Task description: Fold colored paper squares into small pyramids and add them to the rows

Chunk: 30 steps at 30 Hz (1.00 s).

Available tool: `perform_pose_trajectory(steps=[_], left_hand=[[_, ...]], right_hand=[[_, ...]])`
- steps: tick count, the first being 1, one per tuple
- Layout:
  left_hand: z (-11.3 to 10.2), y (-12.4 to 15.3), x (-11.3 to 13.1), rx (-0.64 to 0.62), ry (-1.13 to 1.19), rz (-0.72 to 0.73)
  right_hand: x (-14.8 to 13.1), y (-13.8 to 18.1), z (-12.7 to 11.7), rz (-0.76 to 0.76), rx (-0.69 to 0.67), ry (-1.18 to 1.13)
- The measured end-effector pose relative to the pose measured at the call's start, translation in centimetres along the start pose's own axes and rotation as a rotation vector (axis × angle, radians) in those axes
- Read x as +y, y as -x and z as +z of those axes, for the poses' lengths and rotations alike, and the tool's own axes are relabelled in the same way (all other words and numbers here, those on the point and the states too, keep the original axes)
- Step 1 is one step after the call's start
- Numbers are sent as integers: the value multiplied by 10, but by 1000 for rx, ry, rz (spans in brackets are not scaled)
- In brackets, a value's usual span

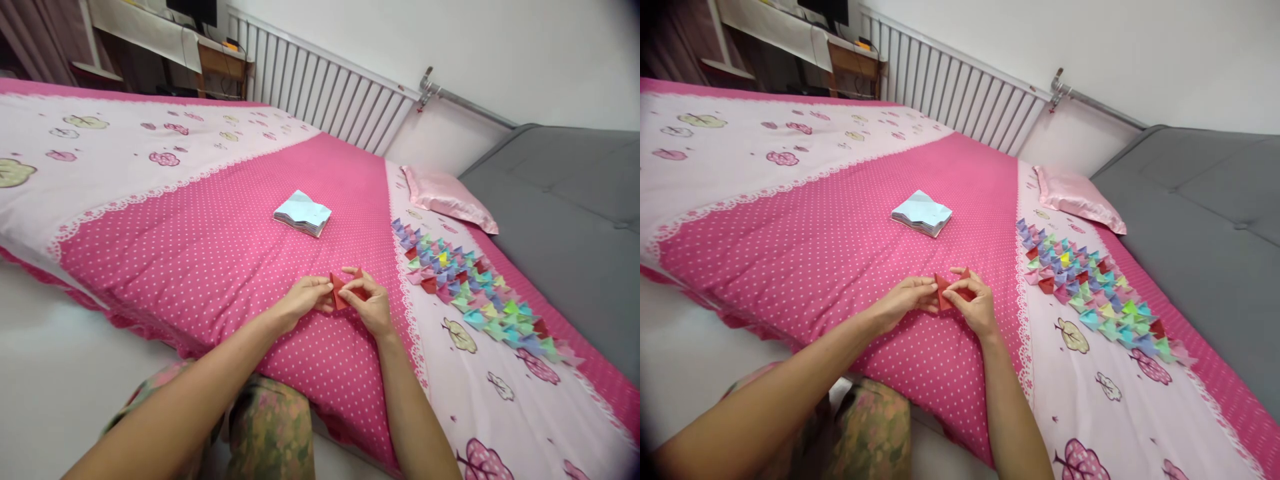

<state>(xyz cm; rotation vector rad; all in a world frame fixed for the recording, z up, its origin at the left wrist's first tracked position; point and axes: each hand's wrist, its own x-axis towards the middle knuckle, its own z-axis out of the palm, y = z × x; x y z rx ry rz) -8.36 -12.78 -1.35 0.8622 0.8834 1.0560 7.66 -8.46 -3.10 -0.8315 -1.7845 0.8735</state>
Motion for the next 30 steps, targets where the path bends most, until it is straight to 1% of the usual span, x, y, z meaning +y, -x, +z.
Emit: perform_pose_trajectory(steps=[4,7,11,14,16,18,23,27,30], left_hand=[[0,0,0,37,24,-21],[1,1,1,55,11,-16],[-1,0,-2,17,-195,87],[-4,-4,-8,9,-257,160],[-6,-6,-10,-14,-247,186],[-6,-6,-10,-10,-227,201],[-2,-4,-4,91,-135,196],[-1,-2,-1,119,-42,177],[-1,-1,0,121,-35,158]], right_hand=[[4,0,2,36,19,-74],[4,1,3,34,17,-61],[3,1,4,0,-9,-41],[2,2,4,-33,-23,-31],[2,2,4,-40,-5,-14],[2,2,3,-16,29,-25],[4,-1,3,84,113,-185],[5,-1,4,134,133,-233],[5,-1,4,141,151,-229]])
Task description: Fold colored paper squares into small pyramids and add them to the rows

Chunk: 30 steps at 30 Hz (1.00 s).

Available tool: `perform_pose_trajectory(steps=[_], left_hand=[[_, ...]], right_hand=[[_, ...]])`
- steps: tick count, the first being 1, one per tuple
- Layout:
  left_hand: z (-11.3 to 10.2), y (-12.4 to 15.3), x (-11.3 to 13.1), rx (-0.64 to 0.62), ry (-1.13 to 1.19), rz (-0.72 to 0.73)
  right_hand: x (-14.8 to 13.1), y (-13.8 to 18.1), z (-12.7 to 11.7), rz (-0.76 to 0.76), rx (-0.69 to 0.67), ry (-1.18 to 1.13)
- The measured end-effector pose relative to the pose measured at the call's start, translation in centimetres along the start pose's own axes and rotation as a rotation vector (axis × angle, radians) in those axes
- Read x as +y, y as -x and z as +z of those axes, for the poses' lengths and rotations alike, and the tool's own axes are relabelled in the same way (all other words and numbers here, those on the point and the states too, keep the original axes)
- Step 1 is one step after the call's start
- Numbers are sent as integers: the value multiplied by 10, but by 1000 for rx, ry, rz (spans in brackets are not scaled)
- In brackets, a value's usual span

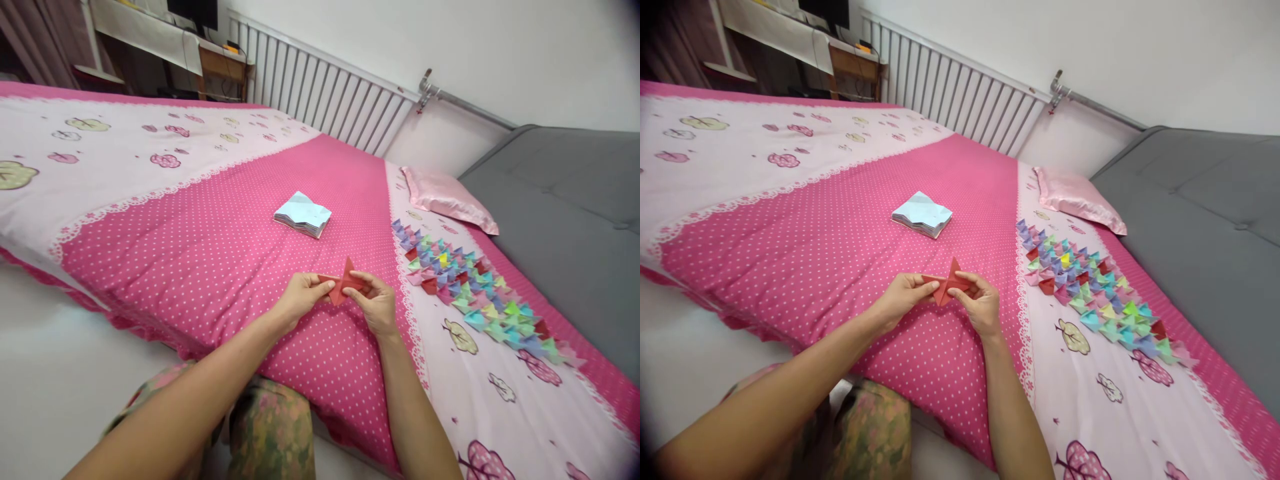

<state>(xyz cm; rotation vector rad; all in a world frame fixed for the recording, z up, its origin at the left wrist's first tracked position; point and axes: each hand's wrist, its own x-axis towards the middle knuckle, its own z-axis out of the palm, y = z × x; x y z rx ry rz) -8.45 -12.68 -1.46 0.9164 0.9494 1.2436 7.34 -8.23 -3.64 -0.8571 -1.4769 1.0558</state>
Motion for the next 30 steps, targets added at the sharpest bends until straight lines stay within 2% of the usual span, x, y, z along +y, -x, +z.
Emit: perform_pose_trajectory(steps=[4,9,12,17,24,30], left_hand=[[-1,1,-2,-14,-70,0],[-2,-3,-10,68,-374,77],[-3,-4,-13,92,-467,154],[-3,-2,-10,115,-532,272],[-4,0,-9,134,-615,323],[-4,0,-8,138,-648,322]], right_hand=[[0,1,0,-5,-5,40],[-3,2,0,-28,-51,51],[-4,2,-1,-71,-93,98],[-4,1,-6,-165,-147,215],[-7,-1,-8,-228,-102,291],[-10,-1,-10,-213,-175,303]])
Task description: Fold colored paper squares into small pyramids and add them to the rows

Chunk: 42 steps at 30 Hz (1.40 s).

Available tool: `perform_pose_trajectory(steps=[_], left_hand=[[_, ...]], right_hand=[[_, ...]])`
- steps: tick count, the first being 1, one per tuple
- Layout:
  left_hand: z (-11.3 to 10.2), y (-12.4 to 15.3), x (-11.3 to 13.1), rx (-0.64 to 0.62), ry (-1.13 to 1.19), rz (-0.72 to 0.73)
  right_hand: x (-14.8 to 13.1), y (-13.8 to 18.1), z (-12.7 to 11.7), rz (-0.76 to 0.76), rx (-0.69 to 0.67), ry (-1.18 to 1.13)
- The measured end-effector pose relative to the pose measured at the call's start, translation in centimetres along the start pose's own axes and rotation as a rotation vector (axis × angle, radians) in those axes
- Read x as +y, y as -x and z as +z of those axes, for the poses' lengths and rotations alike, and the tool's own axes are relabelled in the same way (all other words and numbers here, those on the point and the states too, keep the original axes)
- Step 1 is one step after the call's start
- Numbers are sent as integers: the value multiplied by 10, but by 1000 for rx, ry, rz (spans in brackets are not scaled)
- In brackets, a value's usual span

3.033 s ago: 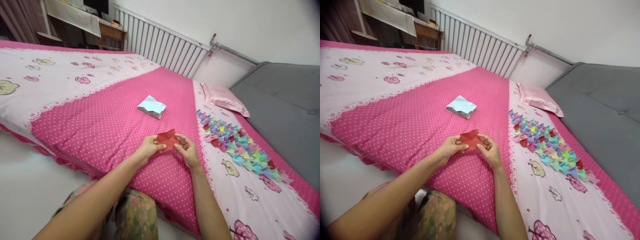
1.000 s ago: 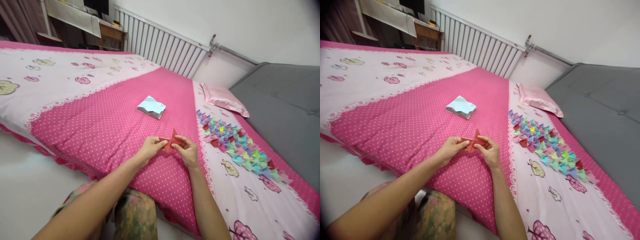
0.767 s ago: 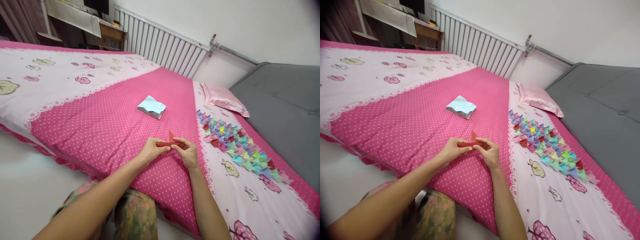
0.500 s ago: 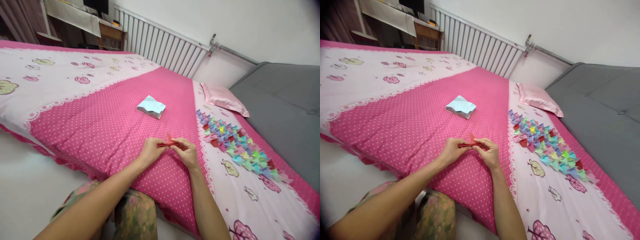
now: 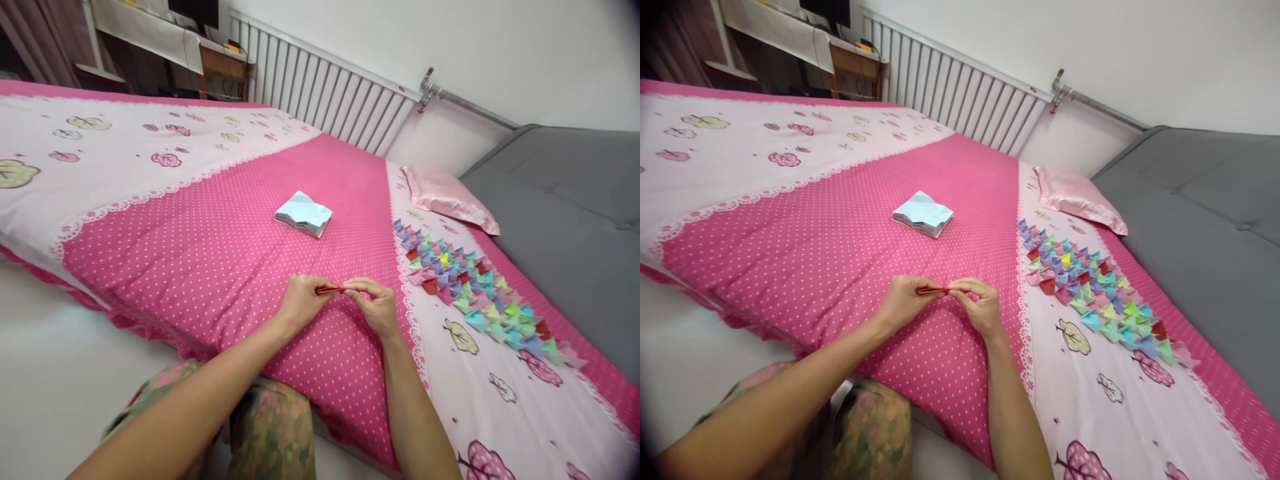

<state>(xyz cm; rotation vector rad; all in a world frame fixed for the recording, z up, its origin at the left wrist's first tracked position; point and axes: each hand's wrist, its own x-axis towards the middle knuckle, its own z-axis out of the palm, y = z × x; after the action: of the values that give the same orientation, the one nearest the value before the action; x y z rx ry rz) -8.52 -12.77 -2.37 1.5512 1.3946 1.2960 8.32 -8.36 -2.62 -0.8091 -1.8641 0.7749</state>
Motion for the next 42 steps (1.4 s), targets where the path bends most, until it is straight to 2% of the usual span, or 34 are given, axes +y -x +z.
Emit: perform_pose_trajectory(steps=[9,12,16,23,28,36,42], left_hand=[[2,0,-1,16,78,-7],[0,-1,-2,-32,32,19],[-1,-2,1,-91,98,-72],[-4,-2,9,-35,157,-107],[-4,-3,9,-52,149,-140],[0,-6,3,-96,255,-213],[1,-4,9,-126,416,-286]], right_hand=[[1,2,0,67,-44,-21],[2,2,1,79,-53,-41],[6,3,1,137,-16,-103],[9,3,2,219,57,-226],[8,1,2,261,66,-234],[10,0,2,242,83,-250],[12,0,4,267,124,-278]])
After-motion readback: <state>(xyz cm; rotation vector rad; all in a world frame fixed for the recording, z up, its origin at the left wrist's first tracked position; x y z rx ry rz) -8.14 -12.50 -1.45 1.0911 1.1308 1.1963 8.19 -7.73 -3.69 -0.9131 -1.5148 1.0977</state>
